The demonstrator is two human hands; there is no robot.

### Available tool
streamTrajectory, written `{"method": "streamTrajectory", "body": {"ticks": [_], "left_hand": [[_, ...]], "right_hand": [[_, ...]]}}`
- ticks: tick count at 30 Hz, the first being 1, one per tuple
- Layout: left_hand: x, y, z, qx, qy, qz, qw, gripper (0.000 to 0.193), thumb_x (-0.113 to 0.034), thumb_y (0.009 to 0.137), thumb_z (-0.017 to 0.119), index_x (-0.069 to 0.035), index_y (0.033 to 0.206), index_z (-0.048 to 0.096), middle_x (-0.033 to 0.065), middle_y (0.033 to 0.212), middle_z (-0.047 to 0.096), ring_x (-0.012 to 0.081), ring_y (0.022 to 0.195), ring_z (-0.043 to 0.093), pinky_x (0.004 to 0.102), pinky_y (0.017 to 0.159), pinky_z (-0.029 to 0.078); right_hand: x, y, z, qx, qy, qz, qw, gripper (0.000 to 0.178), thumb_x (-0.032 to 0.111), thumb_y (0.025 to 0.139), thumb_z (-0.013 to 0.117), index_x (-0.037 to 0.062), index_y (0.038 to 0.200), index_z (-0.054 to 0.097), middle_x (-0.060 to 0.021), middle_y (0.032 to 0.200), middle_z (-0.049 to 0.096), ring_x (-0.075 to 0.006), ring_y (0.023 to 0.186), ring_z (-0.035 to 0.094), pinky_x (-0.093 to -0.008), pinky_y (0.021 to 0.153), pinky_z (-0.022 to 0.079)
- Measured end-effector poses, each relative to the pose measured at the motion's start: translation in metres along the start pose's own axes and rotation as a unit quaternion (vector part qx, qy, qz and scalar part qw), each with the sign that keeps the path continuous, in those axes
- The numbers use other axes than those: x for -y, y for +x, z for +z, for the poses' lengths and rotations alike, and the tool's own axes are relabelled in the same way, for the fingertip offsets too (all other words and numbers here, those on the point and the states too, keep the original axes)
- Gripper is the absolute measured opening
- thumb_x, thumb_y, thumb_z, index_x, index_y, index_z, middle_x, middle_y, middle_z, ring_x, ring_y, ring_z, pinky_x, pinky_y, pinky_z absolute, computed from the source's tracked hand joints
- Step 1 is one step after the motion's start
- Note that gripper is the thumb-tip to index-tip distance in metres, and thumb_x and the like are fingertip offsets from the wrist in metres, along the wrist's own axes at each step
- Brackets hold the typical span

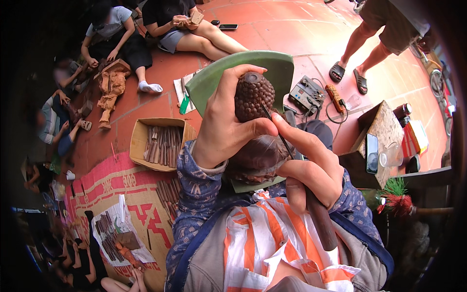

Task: The person carves a small wooden object, likely a Buddha head, using a chisel and a hammer. They hold the object in their left hand and strike the chisel with the hammer in their right hand to shape the details.

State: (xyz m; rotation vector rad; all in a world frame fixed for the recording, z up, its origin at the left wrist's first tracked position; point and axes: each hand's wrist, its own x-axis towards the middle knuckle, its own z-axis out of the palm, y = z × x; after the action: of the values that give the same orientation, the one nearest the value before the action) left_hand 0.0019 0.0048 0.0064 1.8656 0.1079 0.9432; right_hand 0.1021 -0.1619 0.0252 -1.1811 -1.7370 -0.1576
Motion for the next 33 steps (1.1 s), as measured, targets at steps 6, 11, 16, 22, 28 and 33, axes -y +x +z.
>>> {"method": "streamTrajectory", "body": {"ticks": [6,11,16,22,28,33], "left_hand": [[0.0,-0.001,0.003,-0.003,0.011,-0.006,1.0,0.084,-0.053,0.065,0.081,-0.004,0.124,0.048,0.0091,0.106,0.056,0.0181,0.093,0.057,0.0313,0.084,0.047],[0.001,0.0,0.003,-0.002,-0.017,-0.044,0.999,0.089,-0.056,0.061,0.081,-0.003,0.124,0.048,0.0086,0.108,0.057,0.0166,0.095,0.058,0.0305,0.085,0.047],[0.009,0.002,-0.007,0.051,0.024,0.031,0.998,0.099,-0.047,0.054,0.088,0.001,0.128,0.041,0.0122,0.113,0.06,0.0158,0.101,0.061,0.0294,0.091,0.052],[0.003,0.002,0.0,0.016,0.025,-0.003,1.0,0.106,-0.053,0.047,0.084,0.001,0.127,0.041,0.0118,0.113,0.06,0.0164,0.101,0.062,0.029,0.089,0.053],[0.006,0.0,0.002,0.002,-0.002,-0.006,1.0,0.101,-0.051,0.051,0.085,0.0,0.127,0.042,0.0113,0.113,0.06,0.0162,0.1,0.062,0.0277,0.086,0.053],[0.003,-0.001,0.001,0.01,-0.01,-0.024,1.0,0.098,-0.051,0.054,0.084,0.0,0.127,0.043,0.0107,0.113,0.06,0.0151,0.098,0.062,0.0267,0.084,0.052]], "right_hand": [[-0.001,-0.001,0.006,-0.027,-0.012,-0.004,1.0,0.01,0.002,0.068,0.063,-0.0052,0.073,0.058,-0.045,0.111,0.054,-0.0446,0.089,0.068,-0.0353,0.067,0.057],[0.016,0.004,0.012,-0.04,-0.04,0.027,0.998,0.01,0.006,0.076,0.062,-0.0035,0.078,0.058,-0.0437,0.114,0.054,-0.0448,0.092,0.068,-0.0383,0.073,0.056],[0.01,-0.005,0.009,-0.02,0.021,-0.067,0.997,0.032,0.026,0.087,0.063,-0.0048,0.081,0.056,-0.0465,0.115,0.051,-0.0466,0.099,0.065,-0.0392,0.078,0.055],[0.013,-0.009,-0.003,0.004,0.022,0.048,0.999,0.018,0.017,0.09,0.058,-0.0007,0.086,0.057,-0.0428,0.12,0.052,-0.0455,0.102,0.065,-0.0412,0.083,0.054],[0.016,-0.005,-0.002,-0.026,0.034,0.098,0.994,0.008,0.006,0.08,0.052,0.001,0.084,0.056,-0.0385,0.12,0.055,-0.0403,0.096,0.068,-0.0405,0.084,0.053],[0.015,-0.005,-0.004,-0.026,0.049,0.124,0.991,0.01,0.008,0.079,0.049,0.0011,0.083,0.055,-0.0373,0.12,0.056,-0.0391,0.096,0.068,-0.0407,0.084,0.053]]}}
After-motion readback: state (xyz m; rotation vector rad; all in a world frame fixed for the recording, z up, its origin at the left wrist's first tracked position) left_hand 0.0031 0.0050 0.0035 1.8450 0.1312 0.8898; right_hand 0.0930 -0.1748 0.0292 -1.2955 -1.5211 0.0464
